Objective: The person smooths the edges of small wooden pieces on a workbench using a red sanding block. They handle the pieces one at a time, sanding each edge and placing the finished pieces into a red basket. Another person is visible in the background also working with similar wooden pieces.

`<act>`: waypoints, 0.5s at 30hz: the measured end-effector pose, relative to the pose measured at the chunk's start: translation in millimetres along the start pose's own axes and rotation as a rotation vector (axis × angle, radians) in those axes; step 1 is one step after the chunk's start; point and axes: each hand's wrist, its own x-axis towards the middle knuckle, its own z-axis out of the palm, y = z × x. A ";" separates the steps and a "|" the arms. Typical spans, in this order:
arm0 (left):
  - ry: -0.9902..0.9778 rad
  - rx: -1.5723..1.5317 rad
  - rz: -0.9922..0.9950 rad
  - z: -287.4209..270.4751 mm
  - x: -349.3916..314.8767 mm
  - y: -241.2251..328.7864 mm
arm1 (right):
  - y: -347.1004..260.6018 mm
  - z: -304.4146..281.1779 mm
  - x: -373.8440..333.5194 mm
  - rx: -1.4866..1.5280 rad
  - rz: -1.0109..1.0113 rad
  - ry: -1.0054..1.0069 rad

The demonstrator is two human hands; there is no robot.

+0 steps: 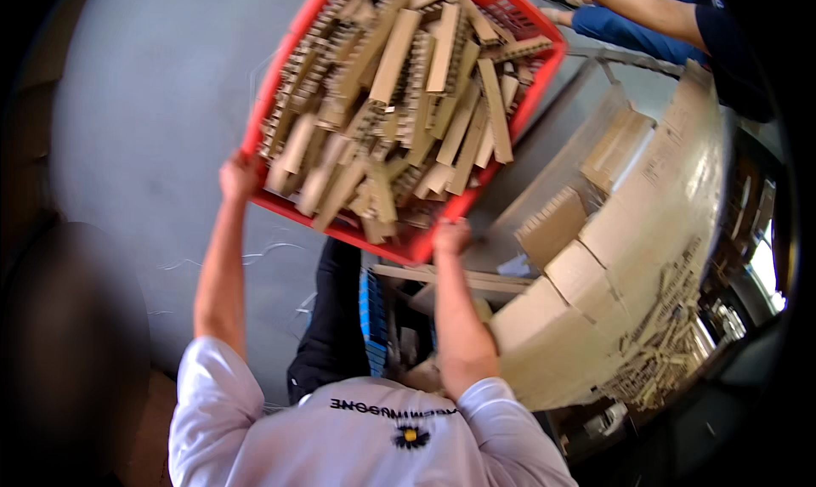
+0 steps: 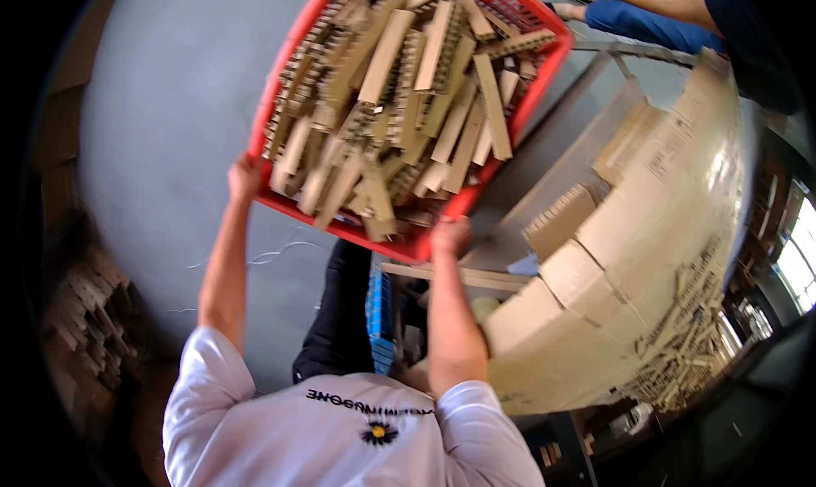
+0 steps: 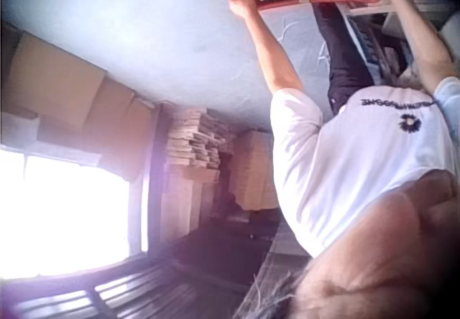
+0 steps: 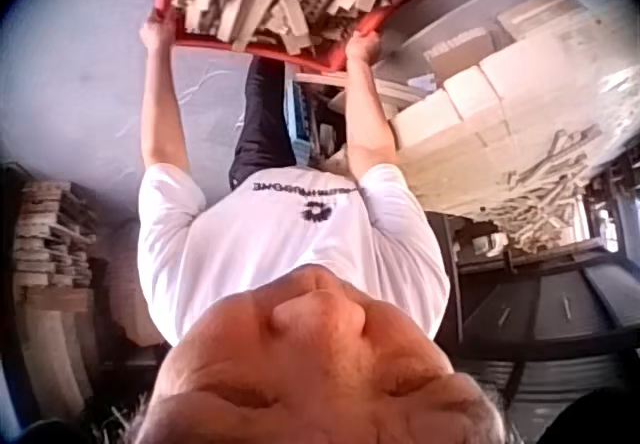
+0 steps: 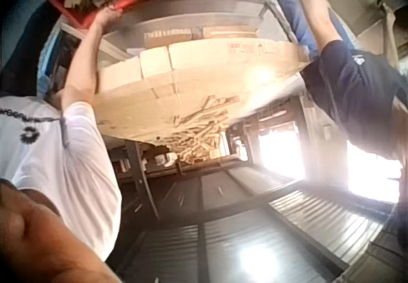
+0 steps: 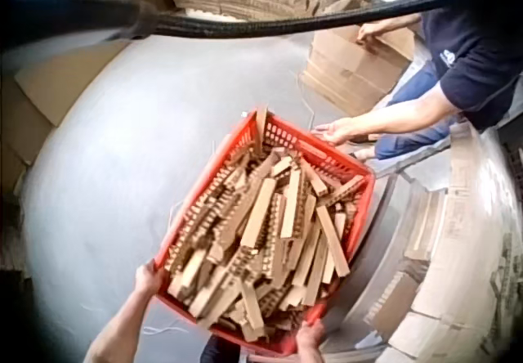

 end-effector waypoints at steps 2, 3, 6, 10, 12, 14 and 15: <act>0.100 0.041 0.114 -10.4 -21.6 36.0 | -15.3 -20.1 15.4 0.179 0.232 0.061; 0.124 -0.021 0.174 -2.0 -44.2 49.0 | -19.5 -29.2 18.9 0.223 0.229 0.199; 0.090 -0.080 0.005 -3.4 -7.0 23.2 | -22.0 -22.8 14.4 0.189 -0.017 0.219; 0.130 -0.083 0.032 15.3 -2.9 36.6 | -36.0 -40.5 42.0 0.093 -0.024 0.122; 0.128 -0.075 0.100 32.2 -12.6 45.6 | -46.6 -31.6 55.7 0.256 0.116 0.242; 0.113 -0.211 0.074 28.6 -7.3 17.5 | -46.2 -29.3 42.3 0.146 0.023 0.292; 0.103 -0.291 0.058 32.0 -10.2 12.9 | -32.9 -22.1 33.1 0.095 -0.036 0.262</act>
